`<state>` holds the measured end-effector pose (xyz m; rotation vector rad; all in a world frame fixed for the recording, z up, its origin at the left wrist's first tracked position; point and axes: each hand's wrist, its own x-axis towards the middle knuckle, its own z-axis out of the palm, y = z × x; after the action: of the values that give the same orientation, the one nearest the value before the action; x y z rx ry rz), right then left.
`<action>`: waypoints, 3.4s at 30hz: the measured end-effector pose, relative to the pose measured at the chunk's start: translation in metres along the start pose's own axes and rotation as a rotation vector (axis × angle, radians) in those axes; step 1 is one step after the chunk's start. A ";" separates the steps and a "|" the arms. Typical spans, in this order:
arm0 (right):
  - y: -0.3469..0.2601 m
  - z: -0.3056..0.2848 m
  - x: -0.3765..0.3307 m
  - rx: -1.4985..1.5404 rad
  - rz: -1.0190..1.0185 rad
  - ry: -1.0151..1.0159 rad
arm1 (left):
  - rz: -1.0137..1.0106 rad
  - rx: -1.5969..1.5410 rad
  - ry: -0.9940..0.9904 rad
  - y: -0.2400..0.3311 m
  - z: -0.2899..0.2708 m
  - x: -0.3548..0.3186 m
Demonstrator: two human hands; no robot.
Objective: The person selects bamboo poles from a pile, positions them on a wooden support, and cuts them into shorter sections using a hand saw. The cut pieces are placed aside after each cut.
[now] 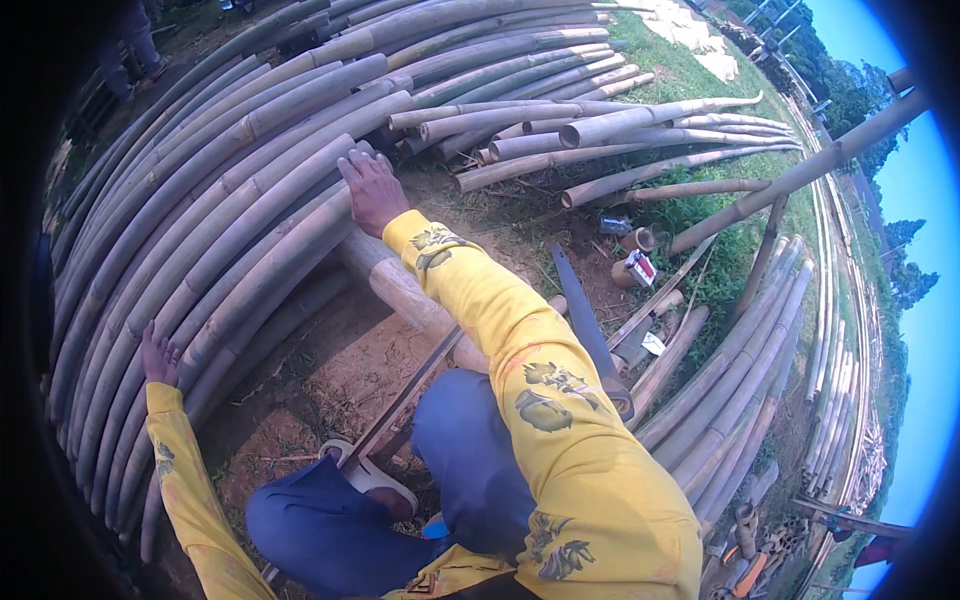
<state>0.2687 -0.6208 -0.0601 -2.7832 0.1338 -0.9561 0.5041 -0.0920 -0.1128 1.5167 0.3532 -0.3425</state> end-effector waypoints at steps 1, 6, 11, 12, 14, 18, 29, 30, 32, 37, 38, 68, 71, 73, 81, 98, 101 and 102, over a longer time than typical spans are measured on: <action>-0.007 -0.015 -0.008 0.074 0.015 -0.016 | 0.005 -0.060 -0.028 -0.001 -0.021 0.010; 0.023 -0.108 -0.098 0.206 0.300 -0.115 | 0.045 -0.108 -0.095 -0.010 -0.014 0.022; 0.065 -0.165 -0.125 0.001 0.662 -0.237 | 0.224 0.325 0.021 -0.025 -0.064 0.025; 0.089 -0.173 -0.136 -0.052 0.778 -0.246 | 0.401 0.435 0.090 -0.037 -0.050 0.010; 0.140 -0.205 -0.178 0.101 0.949 0.085 | 0.763 0.671 0.174 -0.055 0.019 -0.061; 0.251 -0.208 -0.158 0.746 1.435 0.429 | 0.830 0.906 0.000 -0.075 0.006 -0.171; 0.355 -0.180 -0.065 1.518 1.146 0.603 | 0.617 1.121 0.160 -0.199 -0.213 -0.223; 0.354 -0.173 -0.059 1.613 1.034 0.593 | 0.575 1.140 0.193 -0.199 -0.221 -0.230; 0.352 -0.178 -0.065 1.690 1.163 0.645 | 0.482 1.170 0.249 -0.198 -0.237 -0.243; 0.315 -0.238 -0.086 1.720 1.150 0.723 | 0.422 1.167 0.315 -0.180 -0.264 -0.240; 0.293 -0.249 -0.090 1.755 1.131 0.730 | 0.446 1.157 0.314 -0.174 -0.264 -0.236; -0.482 -0.061 -0.157 1.646 0.728 -0.520 | 1.164 1.632 -0.417 0.097 0.175 -0.403; -0.416 -0.074 -0.145 1.523 0.666 -0.412 | 1.125 1.621 -0.450 0.107 0.175 -0.406; -0.373 -0.096 -0.148 1.502 0.821 -0.407 | 1.197 1.560 -0.465 0.105 0.165 -0.408; -0.250 -0.162 -0.179 1.040 0.681 -0.363 | 1.324 1.538 -0.276 0.119 0.011 -0.387; -0.160 -0.293 -0.163 0.221 0.061 0.132 | 0.908 1.746 0.429 0.147 -0.438 -0.265; -0.140 -0.314 -0.108 -0.067 -0.147 0.089 | 0.844 1.723 0.463 0.139 -0.439 -0.248; -0.129 -0.313 -0.099 -0.099 -0.152 0.034 | 0.852 1.743 0.460 0.142 -0.431 -0.240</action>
<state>0.0002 -0.5280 0.1498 -2.9026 -0.0270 -1.0598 0.3437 0.3423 0.1083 3.2457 -0.4542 0.6129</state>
